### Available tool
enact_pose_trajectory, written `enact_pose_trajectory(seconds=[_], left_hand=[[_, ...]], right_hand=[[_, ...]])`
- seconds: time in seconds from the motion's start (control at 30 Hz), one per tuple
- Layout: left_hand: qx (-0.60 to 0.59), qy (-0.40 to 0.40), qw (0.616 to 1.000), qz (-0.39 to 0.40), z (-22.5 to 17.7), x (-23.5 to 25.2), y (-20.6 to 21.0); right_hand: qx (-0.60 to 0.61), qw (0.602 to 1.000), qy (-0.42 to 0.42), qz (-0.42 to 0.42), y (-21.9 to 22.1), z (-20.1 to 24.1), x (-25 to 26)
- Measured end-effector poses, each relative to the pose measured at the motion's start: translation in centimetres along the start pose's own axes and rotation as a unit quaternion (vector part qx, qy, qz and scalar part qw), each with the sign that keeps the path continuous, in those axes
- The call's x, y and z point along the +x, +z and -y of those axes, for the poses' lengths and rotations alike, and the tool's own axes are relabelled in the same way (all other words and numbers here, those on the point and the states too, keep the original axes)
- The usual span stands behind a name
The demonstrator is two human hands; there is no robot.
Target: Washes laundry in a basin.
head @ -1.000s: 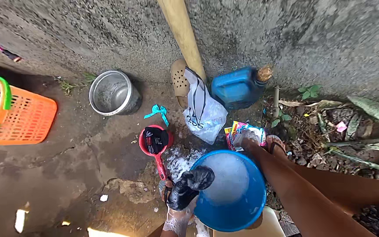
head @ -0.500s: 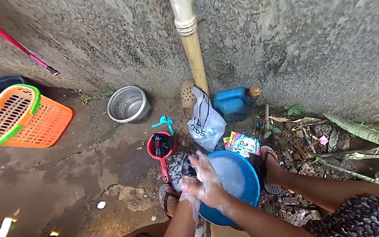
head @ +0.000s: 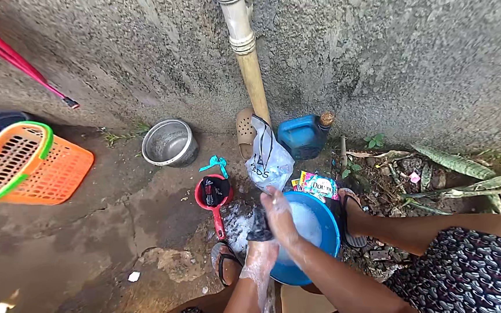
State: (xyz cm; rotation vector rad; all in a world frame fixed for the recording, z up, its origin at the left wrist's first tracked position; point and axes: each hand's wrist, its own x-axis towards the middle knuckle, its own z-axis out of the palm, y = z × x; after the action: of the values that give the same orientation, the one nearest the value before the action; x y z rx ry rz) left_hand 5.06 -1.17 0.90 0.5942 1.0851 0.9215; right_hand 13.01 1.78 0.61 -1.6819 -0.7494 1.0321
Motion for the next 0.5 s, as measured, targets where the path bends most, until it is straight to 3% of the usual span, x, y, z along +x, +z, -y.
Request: enact_pose_trajectory(seconds=[0.1, 0.17, 0.23, 0.37, 0.43, 0.5], left_hand=[[0.069, -0.032, 0.997, -0.005, -0.6, 0.2, -1.6], [0.002, -0.035, 0.999, -0.002, -0.1, 0.1, -0.8], [-0.07, -0.051, 0.996, 0.028, 0.1, -0.7, 0.0], [-0.017, -0.064, 0.998, -0.014, -1.1, -0.7, -0.1], [-0.01, -0.076, 0.997, -0.025, -0.8, -0.7, -0.2], [-0.072, -0.086, 0.994, -0.001, -0.4, -0.8, 0.3]], right_hand=[[-0.054, 0.992, -0.083, 0.081, 0.5, -0.4, -2.6], [-0.016, 0.993, -0.052, 0.104, -0.4, -0.6, -0.4], [0.009, 0.996, 0.031, 0.089, -1.6, -0.2, 2.0], [-0.083, 0.989, -0.086, 0.089, -0.2, 0.2, -1.6], [-0.086, 0.988, -0.089, 0.095, -0.5, -0.2, -0.9], [-0.091, 0.994, -0.035, 0.058, -2.1, -0.5, 2.4]])
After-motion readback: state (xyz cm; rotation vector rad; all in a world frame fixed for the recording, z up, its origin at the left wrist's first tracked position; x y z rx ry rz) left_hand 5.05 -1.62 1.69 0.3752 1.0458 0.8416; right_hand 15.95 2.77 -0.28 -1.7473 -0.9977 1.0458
